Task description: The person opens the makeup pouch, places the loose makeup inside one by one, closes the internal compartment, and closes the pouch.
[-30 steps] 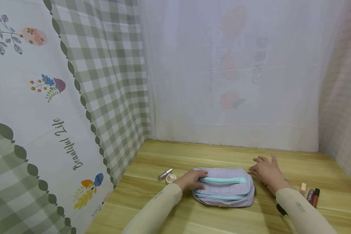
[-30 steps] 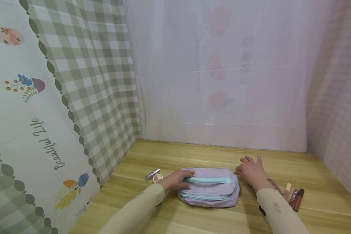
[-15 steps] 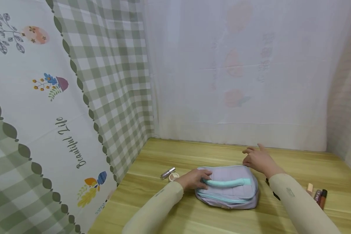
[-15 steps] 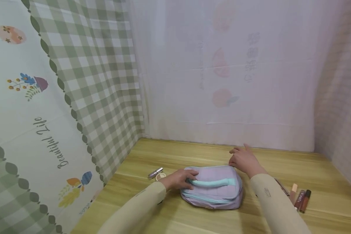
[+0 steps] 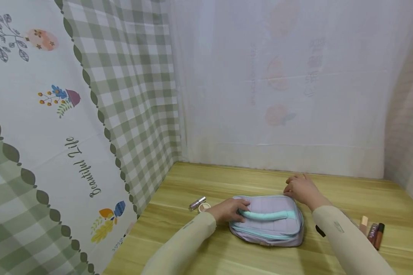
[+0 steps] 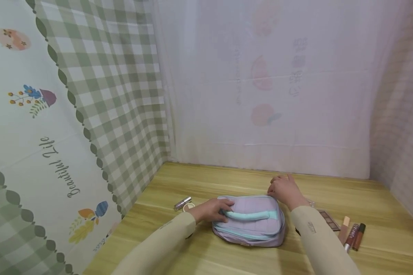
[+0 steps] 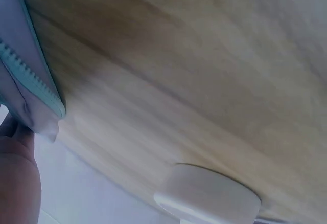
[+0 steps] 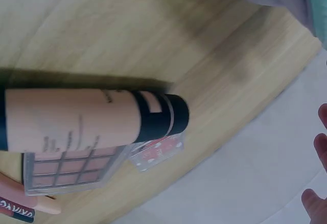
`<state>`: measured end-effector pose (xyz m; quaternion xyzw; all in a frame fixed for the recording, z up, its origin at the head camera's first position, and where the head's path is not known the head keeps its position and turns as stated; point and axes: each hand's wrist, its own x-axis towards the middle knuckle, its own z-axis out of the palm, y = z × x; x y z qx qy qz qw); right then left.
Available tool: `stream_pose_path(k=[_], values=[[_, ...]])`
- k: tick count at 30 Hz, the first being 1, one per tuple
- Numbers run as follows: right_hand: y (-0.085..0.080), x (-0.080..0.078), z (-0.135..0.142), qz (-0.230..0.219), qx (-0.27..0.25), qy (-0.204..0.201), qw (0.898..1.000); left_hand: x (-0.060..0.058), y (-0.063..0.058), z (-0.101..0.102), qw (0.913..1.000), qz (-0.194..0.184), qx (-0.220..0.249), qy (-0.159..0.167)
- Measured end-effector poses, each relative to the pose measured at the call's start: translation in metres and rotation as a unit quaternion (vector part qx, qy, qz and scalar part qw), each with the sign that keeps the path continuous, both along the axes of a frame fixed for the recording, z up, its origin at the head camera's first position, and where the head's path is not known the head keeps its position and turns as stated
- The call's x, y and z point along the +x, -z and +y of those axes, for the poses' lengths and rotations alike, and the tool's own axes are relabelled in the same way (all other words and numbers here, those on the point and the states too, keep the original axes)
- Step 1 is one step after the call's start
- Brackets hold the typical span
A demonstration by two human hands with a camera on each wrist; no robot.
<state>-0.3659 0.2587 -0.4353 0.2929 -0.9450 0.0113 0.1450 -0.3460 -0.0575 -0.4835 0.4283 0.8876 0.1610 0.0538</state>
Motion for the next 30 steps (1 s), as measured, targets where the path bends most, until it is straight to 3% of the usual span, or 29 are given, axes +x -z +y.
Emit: stream_pose_path(k=[7, 12, 14, 21, 30], values=[[0.006, 0.006, 0.014, -0.017, -0.012, 0.02, 1.0, -0.004, -0.007, 0.002, 0.9986, -0.037, 0.014, -0.035], [0.005, 0.015, 0.02, -0.021, -0.033, 0.019, 0.999, -0.005, -0.011, -0.004, 0.9977, -0.025, 0.015, -0.062], [0.006, 0.021, 0.022, -0.018, -0.033, 0.013, 0.999, -0.004, -0.012, -0.007, 0.9971, -0.023, 0.013, -0.071], [0.005, 0.05, 0.02, -0.013, -0.039, -0.045, 0.998, 0.004, -0.014, -0.027, 0.99, -0.078, 0.028, -0.114], [0.015, 0.08, 0.021, -0.013, -0.037, -0.097, 0.994, 0.022, -0.013, -0.045, 0.984, -0.116, 0.023, -0.133]])
